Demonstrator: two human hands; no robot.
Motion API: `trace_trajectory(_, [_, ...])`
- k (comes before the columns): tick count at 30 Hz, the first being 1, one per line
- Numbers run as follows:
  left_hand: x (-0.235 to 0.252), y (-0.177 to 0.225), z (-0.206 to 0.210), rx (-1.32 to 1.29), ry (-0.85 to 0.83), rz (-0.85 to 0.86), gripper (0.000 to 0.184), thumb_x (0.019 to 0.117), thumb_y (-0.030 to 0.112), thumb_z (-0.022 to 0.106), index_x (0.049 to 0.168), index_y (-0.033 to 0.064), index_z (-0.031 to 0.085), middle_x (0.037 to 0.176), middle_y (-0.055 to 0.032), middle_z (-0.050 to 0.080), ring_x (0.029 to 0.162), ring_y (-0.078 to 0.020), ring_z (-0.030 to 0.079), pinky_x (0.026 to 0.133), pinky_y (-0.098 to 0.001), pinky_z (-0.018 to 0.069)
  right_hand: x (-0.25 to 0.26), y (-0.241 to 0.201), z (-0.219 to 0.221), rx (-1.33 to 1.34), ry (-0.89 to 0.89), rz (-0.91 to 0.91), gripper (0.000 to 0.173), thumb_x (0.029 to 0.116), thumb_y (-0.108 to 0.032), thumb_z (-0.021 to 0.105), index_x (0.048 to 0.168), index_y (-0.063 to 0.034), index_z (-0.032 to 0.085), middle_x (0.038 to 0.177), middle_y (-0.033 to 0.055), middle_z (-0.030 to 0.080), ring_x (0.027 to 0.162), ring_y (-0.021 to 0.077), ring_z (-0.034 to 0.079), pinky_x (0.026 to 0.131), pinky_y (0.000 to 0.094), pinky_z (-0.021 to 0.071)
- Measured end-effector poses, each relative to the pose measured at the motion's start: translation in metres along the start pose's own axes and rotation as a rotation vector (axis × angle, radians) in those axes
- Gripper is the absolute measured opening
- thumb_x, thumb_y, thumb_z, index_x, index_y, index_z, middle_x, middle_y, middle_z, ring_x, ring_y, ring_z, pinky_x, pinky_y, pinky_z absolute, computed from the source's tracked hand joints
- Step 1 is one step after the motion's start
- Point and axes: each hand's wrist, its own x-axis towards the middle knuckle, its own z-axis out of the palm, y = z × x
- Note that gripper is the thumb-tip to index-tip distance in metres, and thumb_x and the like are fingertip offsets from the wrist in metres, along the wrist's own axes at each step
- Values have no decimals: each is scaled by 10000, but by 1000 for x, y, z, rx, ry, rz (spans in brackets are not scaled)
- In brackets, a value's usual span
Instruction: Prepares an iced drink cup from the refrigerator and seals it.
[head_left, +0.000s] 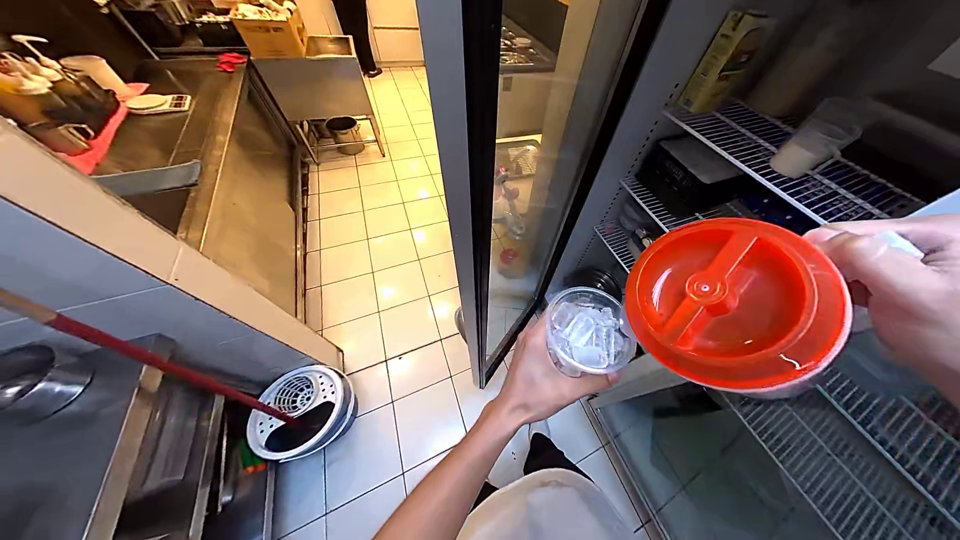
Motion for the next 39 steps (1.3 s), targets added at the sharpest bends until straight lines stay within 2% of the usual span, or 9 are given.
trace_trajectory(2, [2,3,3,30,-16,-16,917,620,502,957,1343,78,586,1156,13,731,1098,-68,688,996,-325,591,6,-5,-2,-57,-24,-3,361,951,-232,496,604,-252,590,546,-102,559,456,10,501,412,200,400])
trace_trajectory(5, [6,6,6,78,-33,-25,891,615,535,946,1320,106,611,1140,36,731,1087,-48,684,987,-316,589,14,-5,-4,-115,-54,-35,378,948,-264,509,571,-258,542,510,-107,493,420,13,405,390,217,303])
trace_trajectory(8, [13,6,10,103,-49,-10,862,622,553,933,1294,111,622,1126,36,730,1082,-43,681,983,-316,586,22,-8,-4,-200,-67,-38,378,928,-294,508,550,-276,515,488,-120,472,403,2,385,378,223,275])
trace_trajectory(11, [19,6,13,136,-50,-12,871,615,573,925,1292,111,629,1126,34,728,1086,-42,675,989,-320,577,31,-7,-8,-263,-116,-64,413,948,-315,514,539,-256,530,476,-92,499,390,20,416,361,246,290])
trace_trajectory(14, [25,5,16,153,-59,-24,858,618,582,919,1288,130,631,1113,47,727,1075,-30,674,975,-311,580,42,-9,-7,-334,-138,-90,389,924,-348,499,540,-287,495,482,-121,475,407,-2,416,369,251,280])
trace_trajectory(23, [36,2,21,153,-96,-27,801,638,564,914,1265,153,630,1073,55,729,1033,-29,686,938,-313,594,56,-5,-11,-425,-181,-145,414,933,-416,490,536,-306,456,468,-117,447,393,10,400,362,278,260])
trace_trajectory(39, [40,4,30,136,-116,-34,826,630,566,914,1287,162,619,1102,60,720,1057,-26,675,951,-314,587,73,-12,-16,-499,-265,-292,435,960,-434,488,551,-292,442,466,-110,432,392,15,386,365,274,246])
